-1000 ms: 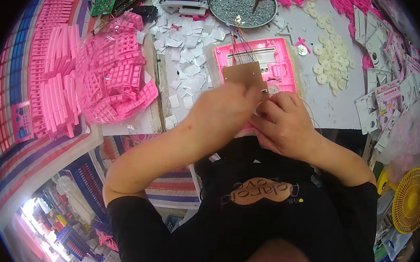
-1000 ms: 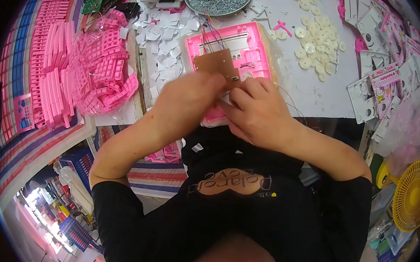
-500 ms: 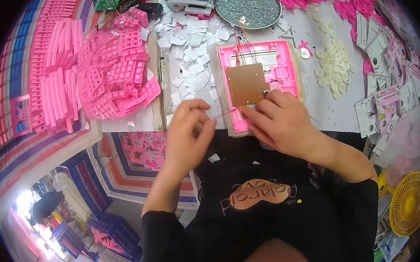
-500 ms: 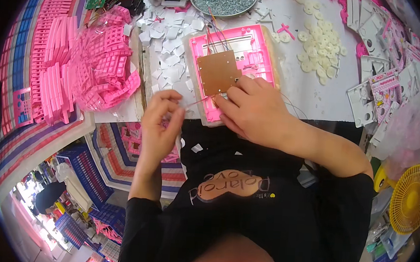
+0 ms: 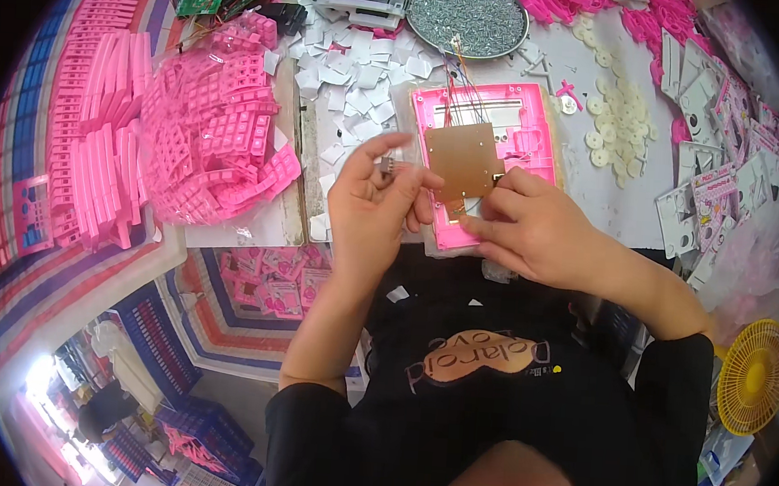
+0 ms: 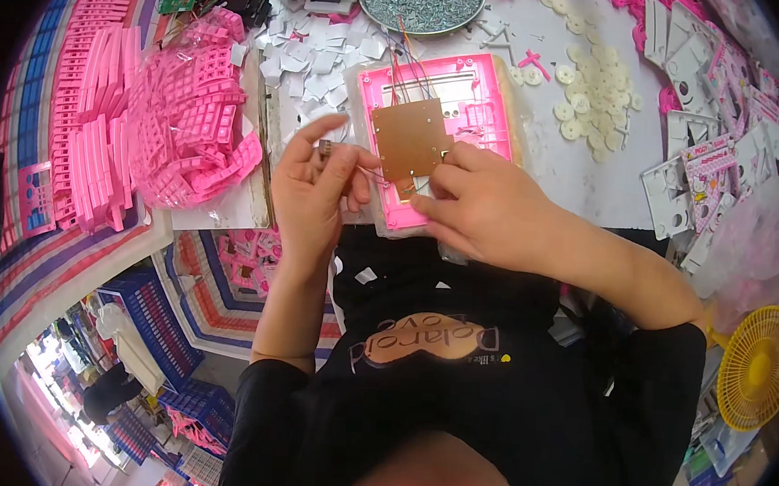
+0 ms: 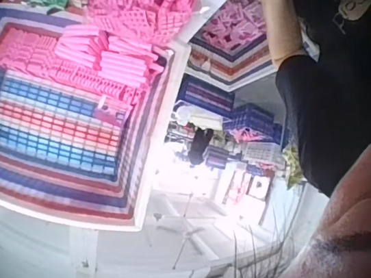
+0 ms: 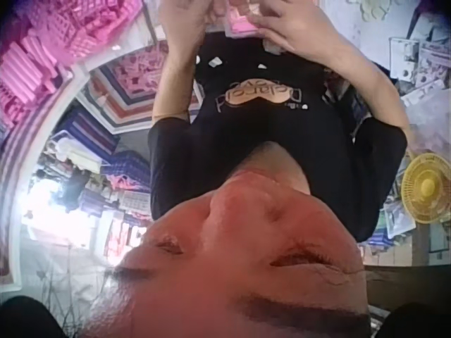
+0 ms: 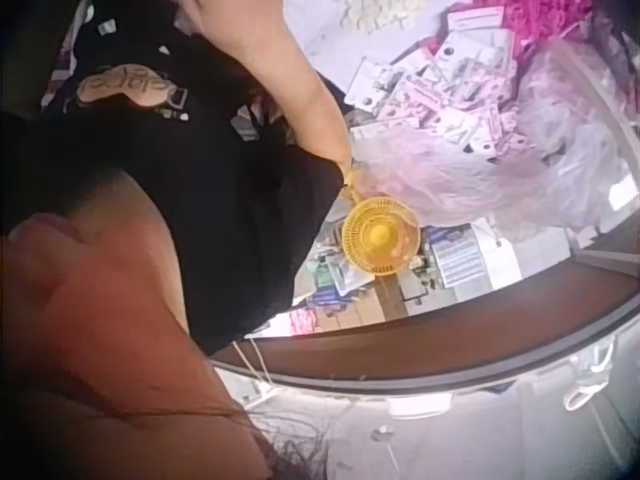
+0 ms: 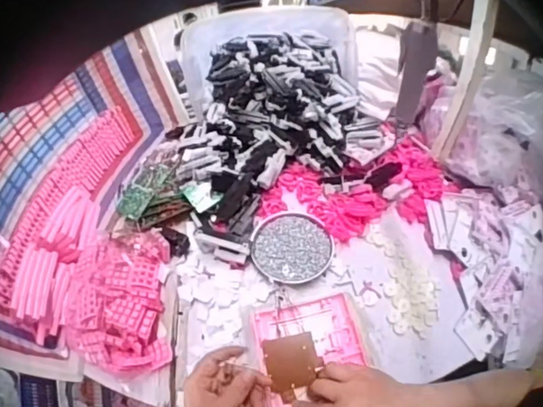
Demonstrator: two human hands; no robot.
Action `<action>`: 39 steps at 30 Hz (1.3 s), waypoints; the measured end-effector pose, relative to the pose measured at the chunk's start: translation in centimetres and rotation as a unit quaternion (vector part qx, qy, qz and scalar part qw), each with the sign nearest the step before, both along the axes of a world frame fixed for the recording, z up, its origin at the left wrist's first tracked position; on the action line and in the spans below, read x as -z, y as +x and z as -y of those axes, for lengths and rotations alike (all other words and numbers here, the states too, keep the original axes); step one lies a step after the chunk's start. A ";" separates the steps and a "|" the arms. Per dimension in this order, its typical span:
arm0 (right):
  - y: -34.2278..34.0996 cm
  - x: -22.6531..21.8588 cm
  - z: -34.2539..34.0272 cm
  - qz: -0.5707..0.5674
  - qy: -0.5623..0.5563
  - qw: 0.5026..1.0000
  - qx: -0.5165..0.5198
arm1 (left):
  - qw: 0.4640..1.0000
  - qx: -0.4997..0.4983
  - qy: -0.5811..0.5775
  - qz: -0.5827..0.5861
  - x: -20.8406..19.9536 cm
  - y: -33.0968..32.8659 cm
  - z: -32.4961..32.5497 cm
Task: Assembling a pink toy cash register by gluing a circuit board and buttons into the plastic housing.
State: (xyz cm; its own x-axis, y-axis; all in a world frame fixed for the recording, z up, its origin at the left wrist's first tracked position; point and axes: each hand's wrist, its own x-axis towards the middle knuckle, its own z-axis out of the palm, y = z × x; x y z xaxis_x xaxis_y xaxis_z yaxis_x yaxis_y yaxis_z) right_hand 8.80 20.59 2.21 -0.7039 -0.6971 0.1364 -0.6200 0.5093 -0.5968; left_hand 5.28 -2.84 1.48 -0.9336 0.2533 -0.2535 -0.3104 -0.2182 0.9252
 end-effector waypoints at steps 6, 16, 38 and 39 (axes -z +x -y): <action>1.1 -0.3 1.7 -0.082 0.056 0.990 0.097 | 0.980 0.056 -0.121 -0.150 -2.2 1.0 0.0; -0.7 -3.0 -1.6 -0.045 -0.149 0.980 0.123 | 0.866 0.282 -0.290 -0.294 -3.5 0.4 -1.3; 4.6 -2.4 -2.7 -0.122 0.032 0.979 0.161 | 0.794 0.228 -0.313 -0.468 0.6 3.8 -4.6; 4.5 -2.5 -2.5 -0.115 0.034 0.980 0.162 | 0.797 0.227 -0.311 -0.465 0.7 3.8 -4.6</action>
State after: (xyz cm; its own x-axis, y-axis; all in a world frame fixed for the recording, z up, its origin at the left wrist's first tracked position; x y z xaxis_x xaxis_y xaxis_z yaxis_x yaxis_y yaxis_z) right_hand 13.29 23.13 4.69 -0.8451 -0.4558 0.2794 -0.5344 0.7345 -0.4182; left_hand 9.11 1.78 0.82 -0.6388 0.7139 0.2868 0.6570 0.3122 0.6862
